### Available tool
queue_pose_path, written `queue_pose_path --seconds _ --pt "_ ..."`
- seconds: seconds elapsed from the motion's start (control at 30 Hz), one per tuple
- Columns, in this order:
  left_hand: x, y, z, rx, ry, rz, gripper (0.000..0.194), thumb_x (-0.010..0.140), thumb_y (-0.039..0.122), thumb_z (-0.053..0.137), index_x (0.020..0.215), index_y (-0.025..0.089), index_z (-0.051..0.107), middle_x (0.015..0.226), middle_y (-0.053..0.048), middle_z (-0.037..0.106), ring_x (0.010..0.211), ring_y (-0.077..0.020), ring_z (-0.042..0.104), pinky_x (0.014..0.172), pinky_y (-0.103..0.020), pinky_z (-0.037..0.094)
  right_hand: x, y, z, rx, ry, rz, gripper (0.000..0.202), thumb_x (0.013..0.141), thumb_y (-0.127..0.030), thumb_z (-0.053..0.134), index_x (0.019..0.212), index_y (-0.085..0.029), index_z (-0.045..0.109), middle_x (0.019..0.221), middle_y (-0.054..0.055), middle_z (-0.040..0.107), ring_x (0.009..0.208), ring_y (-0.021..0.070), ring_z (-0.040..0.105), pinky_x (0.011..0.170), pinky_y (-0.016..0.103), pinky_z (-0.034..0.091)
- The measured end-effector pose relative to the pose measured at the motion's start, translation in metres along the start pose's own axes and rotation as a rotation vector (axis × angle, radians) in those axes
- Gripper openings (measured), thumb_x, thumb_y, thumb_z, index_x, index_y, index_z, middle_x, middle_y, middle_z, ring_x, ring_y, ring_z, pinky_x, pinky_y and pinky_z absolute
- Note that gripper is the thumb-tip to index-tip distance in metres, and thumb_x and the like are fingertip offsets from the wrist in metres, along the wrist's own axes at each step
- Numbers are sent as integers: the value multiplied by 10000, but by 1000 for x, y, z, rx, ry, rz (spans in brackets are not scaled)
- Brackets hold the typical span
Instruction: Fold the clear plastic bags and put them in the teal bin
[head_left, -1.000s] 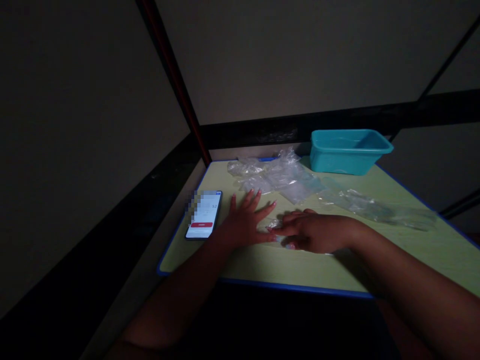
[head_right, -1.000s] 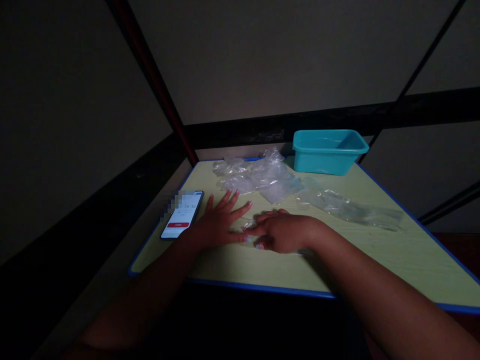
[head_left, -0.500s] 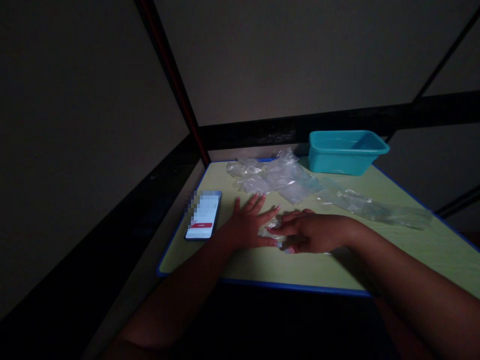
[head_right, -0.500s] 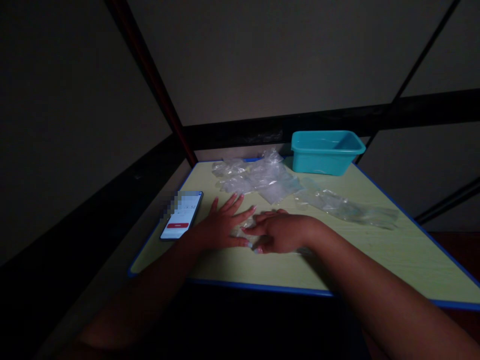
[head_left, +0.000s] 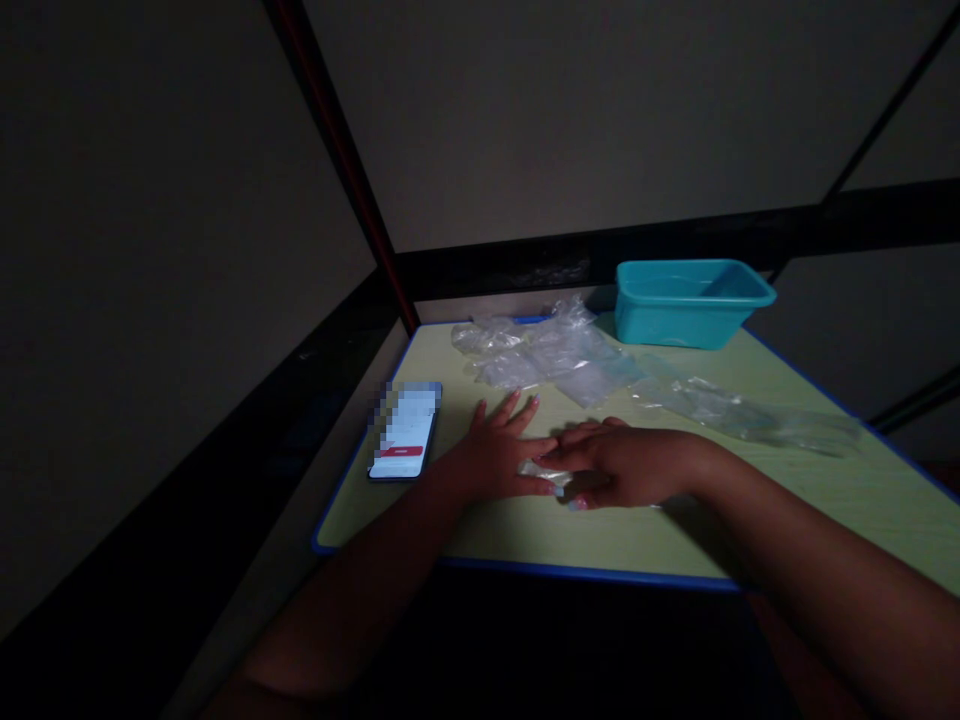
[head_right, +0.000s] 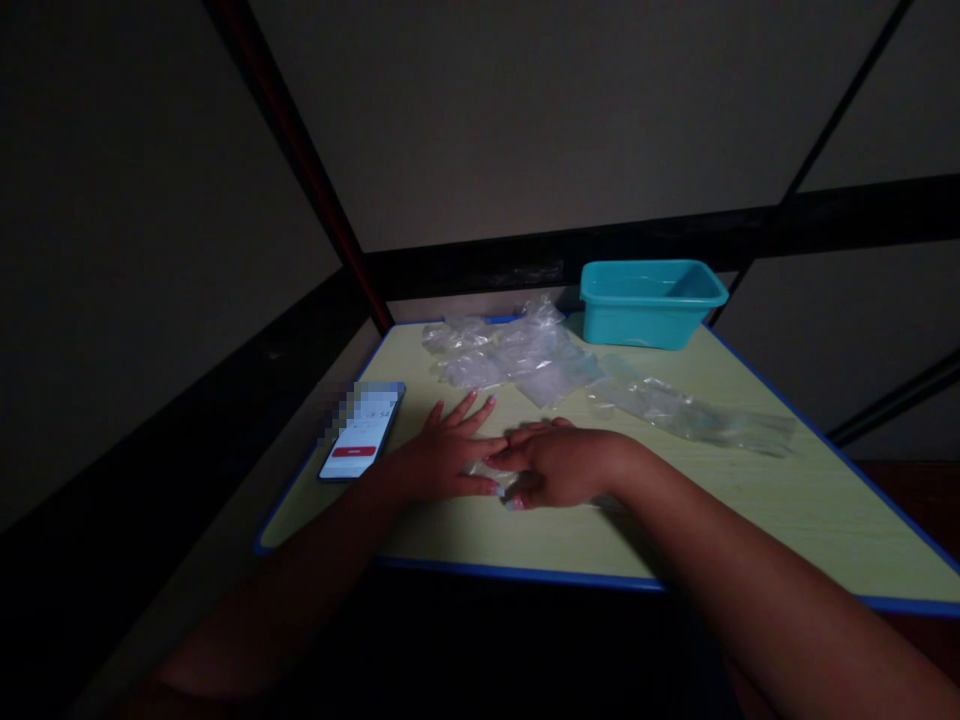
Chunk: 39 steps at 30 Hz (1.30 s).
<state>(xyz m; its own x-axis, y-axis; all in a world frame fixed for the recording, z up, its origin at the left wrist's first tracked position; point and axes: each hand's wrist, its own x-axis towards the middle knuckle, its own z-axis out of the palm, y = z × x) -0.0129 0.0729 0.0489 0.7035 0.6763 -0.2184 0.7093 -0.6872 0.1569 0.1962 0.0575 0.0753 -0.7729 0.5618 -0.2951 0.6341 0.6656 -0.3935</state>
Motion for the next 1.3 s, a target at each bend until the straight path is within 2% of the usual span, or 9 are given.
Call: queue_pose_path --seconds 0.17,0.53,0.67,0.8,0.87,0.97,1.1,1.17,1.3 --pt "0 -3 1 3 -6 -33 776 756 731 487 1431 415 270 1571 -49 -37 1405 -385 -100 1037 -682 44 0 1 1 1 26 -4 533 818 -415 606 1335 -344 497 1423 38 461 1365 318 288 1071 504 236" --pt "-1 -7 2 -33 -33 -88 930 718 804 429 1475 371 107 1561 -101 -75 1396 -384 -134 1028 -684 85 -1 2 3 29 52 8 571 787 -423 631 1336 -338 498 1357 78 528 1297 340 390 1040 519 266" --pt "-1 -6 2 -32 -55 -99 922 723 801 428 1474 383 94 1559 -92 -90 1394 -387 -141 1023 -691 81 -3 3 0 28 62 -14 626 778 -416 650 1367 -327 458 1364 78 520 1284 324 408 1032 478 286" --pt "1 -7 4 -27 -57 -118 939 710 794 463 1473 384 100 1555 -97 -101 1392 -393 -140 1019 -697 80 -7 2 -8 87 96 -33 565 802 -369 626 1340 -245 508 1127 71 664 957 223 625 864 325 429" --pt "2 -9 6 -30 -50 -113 933 708 796 462 1472 382 120 1552 -100 -106 1393 -389 -137 1021 -697 80 -7 4 -10 98 135 -8 546 815 -355 606 1326 -180 522 994 72 694 809 191 636 771 289 449" --pt "2 -10 7 -47 -41 -101 926 701 805 455 1466 392 139 1548 -100 -110 1394 -378 -138 1028 -689 76 -4 10 -9 97 190 31 577 816 -348 601 1330 -105 505 907 84 697 750 184 624 703 273 448" --pt "1 -10 8 -65 -31 -110 927 696 810 457 1464 391 152 1548 -100 -107 1398 -362 -135 1040 -669 74 -3 12 -11 120 178 56 519 848 -350 552 1320 -138 517 815 40 705 672 174 610 628 260 440" --pt "0 -9 8 -78 -22 -111 923 697 812 453 1463 394 154 1549 -100 -102 1399 -354 -138 1044 -660 64 -6 7 -15 93 234 88 496 862 -352 531 1317 -154 523 896 59 717 711 188 625 655 273 451" --pt "-2 -8 9 -116 8 -108 919 699 813 446 1462 402 140 1545 -91 -108 1400 -346 -136 1056 -642 55 -18 -11 -21 -73 453 143 455 898 -331 479 1313 -151 528 1193 150 630 1021 249 595 883 351 423"
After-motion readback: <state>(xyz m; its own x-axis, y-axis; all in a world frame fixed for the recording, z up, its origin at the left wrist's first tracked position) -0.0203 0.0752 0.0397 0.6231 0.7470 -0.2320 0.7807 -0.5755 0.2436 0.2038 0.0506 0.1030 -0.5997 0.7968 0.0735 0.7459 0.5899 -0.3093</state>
